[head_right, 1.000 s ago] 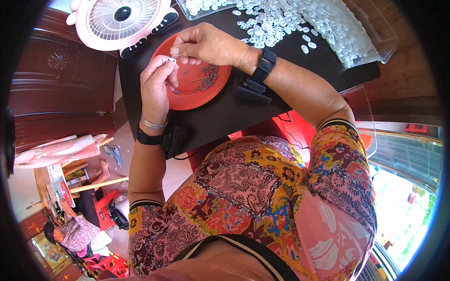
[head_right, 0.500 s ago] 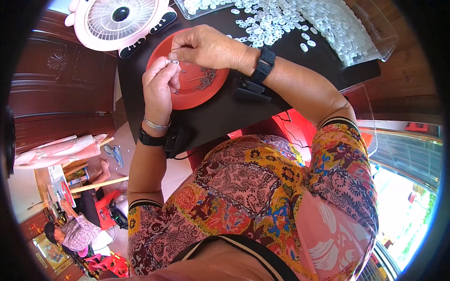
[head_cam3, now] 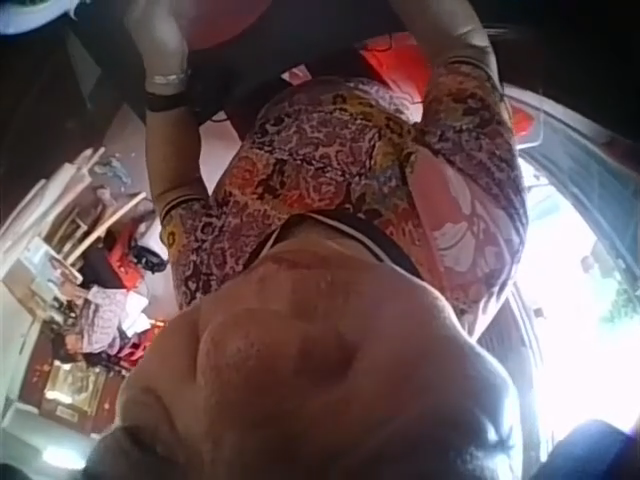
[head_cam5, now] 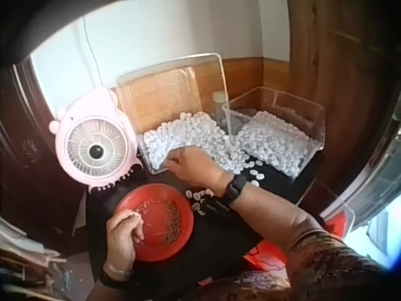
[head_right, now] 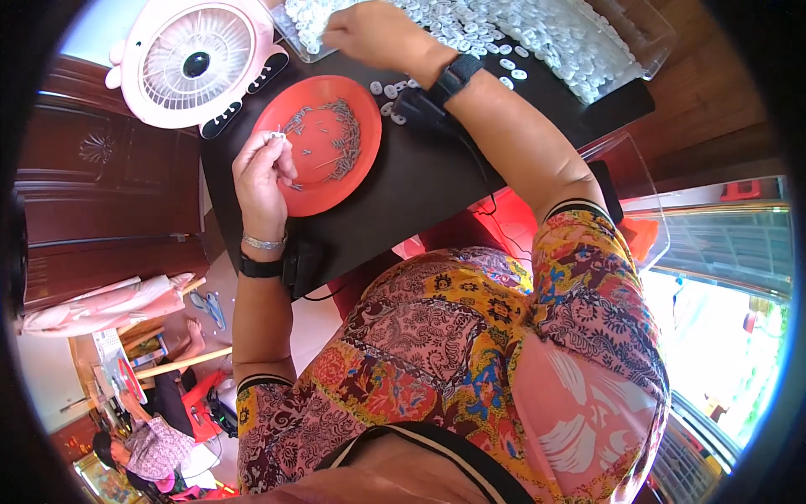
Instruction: Assembling small metal rings into white plastic eyelet components on a workspace table.
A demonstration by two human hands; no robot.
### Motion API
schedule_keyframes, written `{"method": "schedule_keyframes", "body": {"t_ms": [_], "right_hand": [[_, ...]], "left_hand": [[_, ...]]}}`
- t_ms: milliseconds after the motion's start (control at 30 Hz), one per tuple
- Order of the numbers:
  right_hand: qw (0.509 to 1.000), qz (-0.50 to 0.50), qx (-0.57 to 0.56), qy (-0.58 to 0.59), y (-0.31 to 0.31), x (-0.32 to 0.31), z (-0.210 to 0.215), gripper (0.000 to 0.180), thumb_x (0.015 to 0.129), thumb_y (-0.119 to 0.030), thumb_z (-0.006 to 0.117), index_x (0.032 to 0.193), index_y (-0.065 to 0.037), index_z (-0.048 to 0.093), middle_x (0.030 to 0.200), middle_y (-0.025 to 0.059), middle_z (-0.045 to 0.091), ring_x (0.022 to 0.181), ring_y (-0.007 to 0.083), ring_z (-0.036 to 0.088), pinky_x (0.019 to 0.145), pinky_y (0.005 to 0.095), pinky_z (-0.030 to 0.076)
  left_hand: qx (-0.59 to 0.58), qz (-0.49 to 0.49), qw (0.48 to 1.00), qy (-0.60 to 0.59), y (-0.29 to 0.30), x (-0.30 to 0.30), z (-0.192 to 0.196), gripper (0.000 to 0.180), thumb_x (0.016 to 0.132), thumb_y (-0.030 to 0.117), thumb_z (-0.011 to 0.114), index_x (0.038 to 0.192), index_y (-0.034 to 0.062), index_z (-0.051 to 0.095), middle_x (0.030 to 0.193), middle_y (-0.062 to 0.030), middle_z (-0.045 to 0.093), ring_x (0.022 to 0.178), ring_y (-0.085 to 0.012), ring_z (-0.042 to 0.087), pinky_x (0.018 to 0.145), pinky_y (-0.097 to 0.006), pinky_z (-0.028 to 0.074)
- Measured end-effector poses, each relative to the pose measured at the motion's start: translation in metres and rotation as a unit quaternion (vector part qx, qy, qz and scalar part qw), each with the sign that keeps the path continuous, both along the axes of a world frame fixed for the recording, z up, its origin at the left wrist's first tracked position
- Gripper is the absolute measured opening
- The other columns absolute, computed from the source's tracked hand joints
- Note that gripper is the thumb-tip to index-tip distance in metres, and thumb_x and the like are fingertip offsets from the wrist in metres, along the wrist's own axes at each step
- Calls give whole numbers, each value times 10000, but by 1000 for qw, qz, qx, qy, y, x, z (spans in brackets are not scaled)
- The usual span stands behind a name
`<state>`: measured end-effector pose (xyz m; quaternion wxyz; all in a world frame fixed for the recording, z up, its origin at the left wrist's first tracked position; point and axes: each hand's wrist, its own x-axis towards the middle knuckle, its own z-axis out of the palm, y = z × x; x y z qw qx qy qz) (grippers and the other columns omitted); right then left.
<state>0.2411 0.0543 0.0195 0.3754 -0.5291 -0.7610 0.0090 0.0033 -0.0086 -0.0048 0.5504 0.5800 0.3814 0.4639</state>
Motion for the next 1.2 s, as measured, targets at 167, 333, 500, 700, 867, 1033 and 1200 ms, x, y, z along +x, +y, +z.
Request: {"method": "schedule_keyframes", "body": {"t_ms": [167,333,500,700,867,1033,1200], "right_hand": [[966,-119,77,-217,23,46,-38,156,800,-206,569,803,-79,660,773,139,646,739,347,612,659,418,492],[972,-102,-48,-208,35,51,-51,175,794,-212,535,835,-69,627,813,131,641,840,340,606,735,455,481],[987,26,-136,-82,25,31,-29,215,815,-202,603,981,-79,662,834,104,668,750,218,640,691,326,502],[856,239,-331,318,-5,-13,-13,216,854,-146,617,1028,-21,647,897,35,669,785,88,626,707,214,508],[837,265,-339,337,-25,-35,-9,206,907,-136,580,1079,-30,619,902,29,673,775,56,610,701,193,492],[843,283,-316,330,-32,-44,-10,212,897,-140,597,1070,-21,629,918,38,673,774,68,620,699,203,506],[839,289,-301,350,-31,-45,-13,218,887,-150,614,1055,-14,637,920,45,675,766,75,620,695,212,512]], "left_hand": [[-7,-8,1000,-4,0,3,3,180,872,137,505,736,34,560,594,5,503,506,-56,448,454,-193,306],[-2,-14,1000,-8,-1,3,4,178,872,136,505,735,34,554,589,5,501,506,-56,447,455,-195,310],[-4,-26,1000,18,-2,-3,6,189,883,156,482,782,20,564,624,-17,503,528,-86,470,476,-205,342],[-20,-34,999,15,-3,-3,7,202,894,163,477,797,11,568,653,-29,524,564,-97,491,506,-209,360],[-22,-30,999,8,-2,-1,5,198,896,160,468,814,9,567,661,-39,538,570,-99,498,512,-211,364],[-20,-23,998,-53,-1,1,4,179,892,155,506,786,30,577,648,-17,560,543,-67,507,486,-184,355],[-26,-7,999,-41,0,1,4,176,885,149,508,774,30,577,644,-17,558,537,-69,501,484,-185,353]]}}
